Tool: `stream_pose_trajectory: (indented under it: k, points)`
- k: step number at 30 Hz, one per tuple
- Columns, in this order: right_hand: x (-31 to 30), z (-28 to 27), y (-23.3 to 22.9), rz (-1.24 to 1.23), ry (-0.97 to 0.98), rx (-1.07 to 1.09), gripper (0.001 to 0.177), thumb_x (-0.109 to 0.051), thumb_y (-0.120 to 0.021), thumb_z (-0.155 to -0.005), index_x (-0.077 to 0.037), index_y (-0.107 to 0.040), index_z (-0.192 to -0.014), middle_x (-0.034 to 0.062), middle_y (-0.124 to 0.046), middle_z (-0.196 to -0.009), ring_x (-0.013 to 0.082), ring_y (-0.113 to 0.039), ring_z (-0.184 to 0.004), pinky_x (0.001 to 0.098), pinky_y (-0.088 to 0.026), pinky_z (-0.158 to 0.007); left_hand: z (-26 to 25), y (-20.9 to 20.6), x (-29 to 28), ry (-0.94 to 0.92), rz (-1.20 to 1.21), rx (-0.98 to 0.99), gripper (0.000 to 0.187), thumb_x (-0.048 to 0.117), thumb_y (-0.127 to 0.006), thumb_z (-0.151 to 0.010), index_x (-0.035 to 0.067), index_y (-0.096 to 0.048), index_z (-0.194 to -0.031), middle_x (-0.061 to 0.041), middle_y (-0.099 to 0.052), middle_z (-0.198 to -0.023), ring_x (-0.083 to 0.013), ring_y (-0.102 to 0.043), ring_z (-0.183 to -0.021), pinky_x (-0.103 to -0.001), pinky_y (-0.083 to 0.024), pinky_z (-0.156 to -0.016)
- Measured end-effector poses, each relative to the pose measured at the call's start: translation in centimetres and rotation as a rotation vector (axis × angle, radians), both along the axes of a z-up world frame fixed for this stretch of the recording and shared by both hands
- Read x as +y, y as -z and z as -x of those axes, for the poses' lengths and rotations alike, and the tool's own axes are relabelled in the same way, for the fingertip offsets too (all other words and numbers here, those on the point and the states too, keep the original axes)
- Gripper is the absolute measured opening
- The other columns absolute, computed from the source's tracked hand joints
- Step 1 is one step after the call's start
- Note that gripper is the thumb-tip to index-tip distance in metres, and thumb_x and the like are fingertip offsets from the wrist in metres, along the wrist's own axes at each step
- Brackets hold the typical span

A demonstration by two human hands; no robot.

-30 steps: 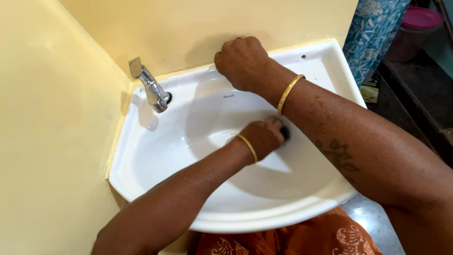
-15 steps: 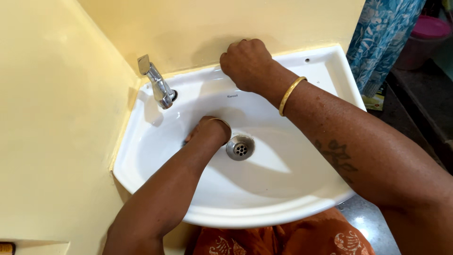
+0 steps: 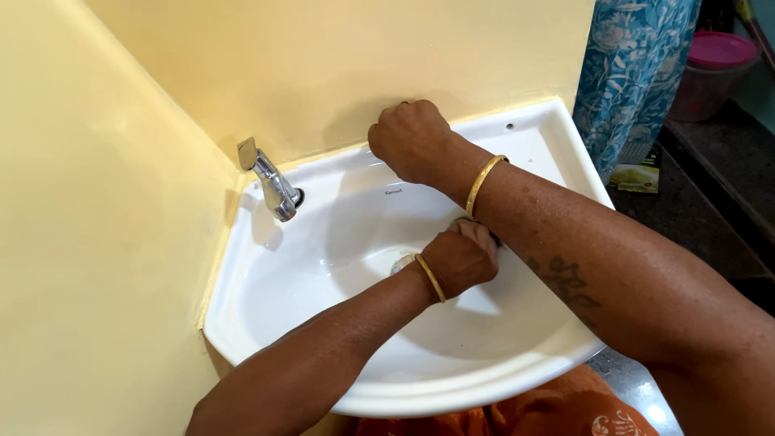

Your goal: The person scrubs the interior of a white wall-mounted sink and its metal faucet with a scouring pad.

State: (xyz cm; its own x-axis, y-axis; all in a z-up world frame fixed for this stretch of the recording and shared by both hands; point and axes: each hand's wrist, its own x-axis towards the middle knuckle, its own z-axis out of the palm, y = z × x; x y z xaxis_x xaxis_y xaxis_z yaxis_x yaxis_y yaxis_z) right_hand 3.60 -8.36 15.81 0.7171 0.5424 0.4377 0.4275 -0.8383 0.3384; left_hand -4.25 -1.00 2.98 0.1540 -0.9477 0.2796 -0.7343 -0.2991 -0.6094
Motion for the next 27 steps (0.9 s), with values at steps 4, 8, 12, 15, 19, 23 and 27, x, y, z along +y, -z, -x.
stream_pose_trajectory:
  k: [4,8,12,15,19,23,27]
  points:
    - [-0.1,0.0,0.4,-0.021,-0.032,-0.038,0.004,-0.003,-0.069,-0.074,-0.007,-0.068,-0.074,0.0141,-0.069,-0.078,0.0302,-0.071,-0.073,0.0412,-0.053,-0.055,-0.5,-0.6,0.6,-0.419,-0.2,0.297,0.01,0.002,-0.07,-0.083,0.005,-0.076,-0.09,-0.013,-0.073,-0.087,-0.0328,-0.072,-0.085,-0.05,-0.057,-0.059]
    - [0.1,0.3,0.2,-0.026,-0.019,-0.037,0.003,-0.004,-0.069,-0.077,-0.006,-0.068,-0.079,0.0142,-0.069,-0.08,0.0309,-0.071,-0.075,0.0419,-0.054,-0.057,-0.5,-2.6,1.8,-0.798,-0.191,0.384,0.026,0.009,-0.078,-0.079,0.007,-0.074,-0.104,-0.016,-0.075,-0.103,-0.0377,-0.075,-0.092,-0.052,-0.061,-0.065]
    - [0.0,0.6,0.1,-0.028,-0.032,-0.044,0.006,-0.005,-0.07,-0.073,-0.006,-0.068,-0.079,0.0146,-0.069,-0.082,0.0307,-0.071,-0.077,0.0416,-0.054,-0.059,-2.3,-4.4,3.6,-1.209,-0.236,0.526,0.034,0.009,-0.077,-0.087,-0.001,-0.073,-0.119,-0.024,-0.072,-0.119,-0.0459,-0.072,-0.103,-0.056,-0.06,-0.075]
    - [0.1,0.6,-0.2,-0.03,-0.025,-0.02,0.007,-0.004,-0.07,-0.074,-0.006,-0.068,-0.08,0.0149,-0.069,-0.082,0.0311,-0.071,-0.077,0.0416,-0.055,-0.058,-4.0,-4.7,6.0,-1.36,-0.264,0.518,0.03,0.006,-0.071,-0.09,-0.008,-0.073,-0.117,-0.032,-0.074,-0.112,-0.0496,-0.074,-0.097,-0.05,-0.063,-0.066]
    - [0.2,0.6,-0.1,-0.005,0.004,0.02,0.006,-0.004,-0.07,-0.075,-0.007,-0.067,-0.079,0.0142,-0.069,-0.082,0.03,-0.071,-0.078,0.0408,-0.054,-0.06,-4.2,-5.3,10.4,-1.441,-0.045,0.556,0.025,0.002,-0.069,-0.091,-0.007,-0.071,-0.114,-0.029,-0.07,-0.112,-0.0504,-0.074,-0.094,-0.054,-0.063,-0.064]
    - [0.1,0.4,0.3,-0.016,-0.021,-0.033,0.005,-0.004,-0.07,-0.076,-0.008,-0.068,-0.078,0.013,-0.07,-0.08,0.0282,-0.071,-0.077,0.0401,-0.053,-0.059,-5.1,-2.6,12.4,-1.315,-0.044,0.525,0.016,0.006,-0.071,-0.09,0.0,-0.078,-0.103,-0.02,-0.077,-0.101,-0.0392,-0.077,-0.091,-0.047,-0.063,-0.069]
    - [0.5,0.4,0.5,-0.008,-0.025,-0.067,0.003,-0.006,-0.071,-0.077,-0.009,-0.069,-0.076,0.0128,-0.07,-0.08,0.0279,-0.07,-0.077,0.0395,-0.053,-0.059,-4.4,2.2,10.2,-0.805,-0.165,0.267,0.017,0.004,-0.069,-0.083,0.016,-0.081,-0.087,-0.01,-0.077,-0.093,-0.0298,-0.075,-0.089,-0.04,-0.06,-0.068]
